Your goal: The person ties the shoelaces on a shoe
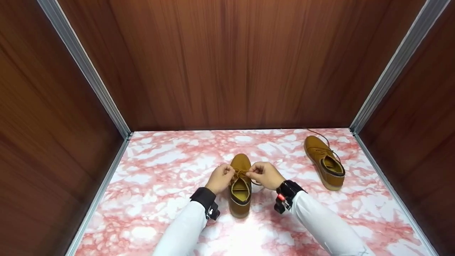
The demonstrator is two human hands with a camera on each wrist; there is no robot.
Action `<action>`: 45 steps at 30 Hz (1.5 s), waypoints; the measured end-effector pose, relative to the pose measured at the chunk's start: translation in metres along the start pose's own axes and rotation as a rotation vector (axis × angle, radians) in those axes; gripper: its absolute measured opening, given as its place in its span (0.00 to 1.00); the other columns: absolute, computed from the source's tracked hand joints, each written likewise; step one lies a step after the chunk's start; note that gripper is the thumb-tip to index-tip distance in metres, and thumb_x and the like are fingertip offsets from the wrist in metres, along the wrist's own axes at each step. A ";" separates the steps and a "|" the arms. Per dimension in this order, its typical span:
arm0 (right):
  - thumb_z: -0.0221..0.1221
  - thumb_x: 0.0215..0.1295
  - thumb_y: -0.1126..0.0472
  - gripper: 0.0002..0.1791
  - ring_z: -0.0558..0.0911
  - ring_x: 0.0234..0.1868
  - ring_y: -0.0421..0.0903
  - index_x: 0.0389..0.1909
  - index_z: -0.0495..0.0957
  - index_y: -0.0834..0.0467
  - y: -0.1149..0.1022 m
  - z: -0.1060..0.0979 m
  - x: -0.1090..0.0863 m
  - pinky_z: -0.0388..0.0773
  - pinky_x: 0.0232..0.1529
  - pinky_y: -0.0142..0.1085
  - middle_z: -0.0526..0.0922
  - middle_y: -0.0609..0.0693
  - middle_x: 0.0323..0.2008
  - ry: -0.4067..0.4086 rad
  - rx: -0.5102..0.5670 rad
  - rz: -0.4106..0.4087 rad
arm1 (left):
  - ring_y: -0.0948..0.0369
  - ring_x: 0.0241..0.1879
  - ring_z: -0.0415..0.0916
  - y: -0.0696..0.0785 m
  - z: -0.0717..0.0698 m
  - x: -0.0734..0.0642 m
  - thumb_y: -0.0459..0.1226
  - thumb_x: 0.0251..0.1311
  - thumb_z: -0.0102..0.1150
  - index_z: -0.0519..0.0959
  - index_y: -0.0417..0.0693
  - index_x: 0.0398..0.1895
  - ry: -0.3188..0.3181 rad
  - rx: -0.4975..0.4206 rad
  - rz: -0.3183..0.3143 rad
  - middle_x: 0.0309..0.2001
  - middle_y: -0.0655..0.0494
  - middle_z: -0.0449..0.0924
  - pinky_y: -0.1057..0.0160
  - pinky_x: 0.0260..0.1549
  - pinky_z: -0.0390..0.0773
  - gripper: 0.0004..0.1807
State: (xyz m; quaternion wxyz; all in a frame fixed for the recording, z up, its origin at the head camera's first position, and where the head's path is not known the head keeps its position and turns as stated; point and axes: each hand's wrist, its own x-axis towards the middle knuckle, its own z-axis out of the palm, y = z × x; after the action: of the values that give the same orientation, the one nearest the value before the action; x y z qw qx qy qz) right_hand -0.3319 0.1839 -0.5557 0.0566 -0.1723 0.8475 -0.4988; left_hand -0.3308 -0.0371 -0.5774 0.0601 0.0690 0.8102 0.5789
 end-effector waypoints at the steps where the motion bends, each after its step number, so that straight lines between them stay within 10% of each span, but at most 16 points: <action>1: 0.68 0.69 0.60 0.08 0.75 0.23 0.33 0.33 0.84 0.62 0.000 -0.001 0.000 0.73 0.24 0.25 0.81 0.42 0.24 0.016 -0.003 0.006 | 0.66 0.23 0.72 0.001 -0.001 0.000 0.37 0.75 0.53 0.77 0.42 0.41 0.001 -0.008 -0.004 0.29 0.56 0.78 0.70 0.24 0.73 0.07; 10: 0.68 0.67 0.60 0.09 0.72 0.21 0.35 0.28 0.83 0.58 0.001 -0.009 0.003 0.69 0.24 0.27 0.76 0.39 0.18 0.129 -0.066 0.024 | 0.65 0.24 0.73 -0.002 -0.014 0.001 0.35 0.75 0.53 0.76 0.41 0.39 0.030 0.021 0.027 0.34 0.39 0.82 0.70 0.28 0.75 0.07; 19: 0.66 0.63 0.62 0.11 0.71 0.24 0.37 0.22 0.80 0.53 0.007 -0.012 0.002 0.68 0.31 0.30 0.72 0.39 0.18 0.210 -0.142 0.081 | 0.65 0.22 0.71 -0.009 -0.028 0.001 0.40 0.76 0.56 0.74 0.47 0.34 0.046 0.065 0.006 0.25 0.61 0.72 0.69 0.26 0.73 0.10; 31: 0.63 0.62 0.63 0.08 0.73 0.27 0.39 0.24 0.81 0.54 0.019 -0.012 -0.002 0.70 0.35 0.31 0.75 0.40 0.20 0.176 -0.177 0.136 | 0.65 0.24 0.72 -0.018 -0.031 -0.002 0.35 0.68 0.53 0.75 0.46 0.32 0.077 0.095 -0.040 0.27 0.60 0.74 0.69 0.26 0.73 0.05; 45: 0.75 0.61 0.53 0.19 0.70 0.21 0.36 0.19 0.76 0.54 0.004 -0.014 0.006 0.66 0.27 0.30 0.71 0.38 0.15 0.087 -0.232 0.077 | 0.66 0.30 0.78 0.001 -0.035 0.005 0.32 0.62 0.65 0.78 0.41 0.47 -0.002 0.210 0.110 0.31 0.55 0.85 0.68 0.33 0.77 0.12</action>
State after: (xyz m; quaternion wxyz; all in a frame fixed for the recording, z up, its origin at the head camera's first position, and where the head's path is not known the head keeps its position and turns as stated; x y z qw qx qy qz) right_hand -0.3422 0.1953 -0.5513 0.0187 -0.1235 0.9071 -0.4020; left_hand -0.3414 -0.0682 -0.5657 0.0213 0.1199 0.8615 0.4930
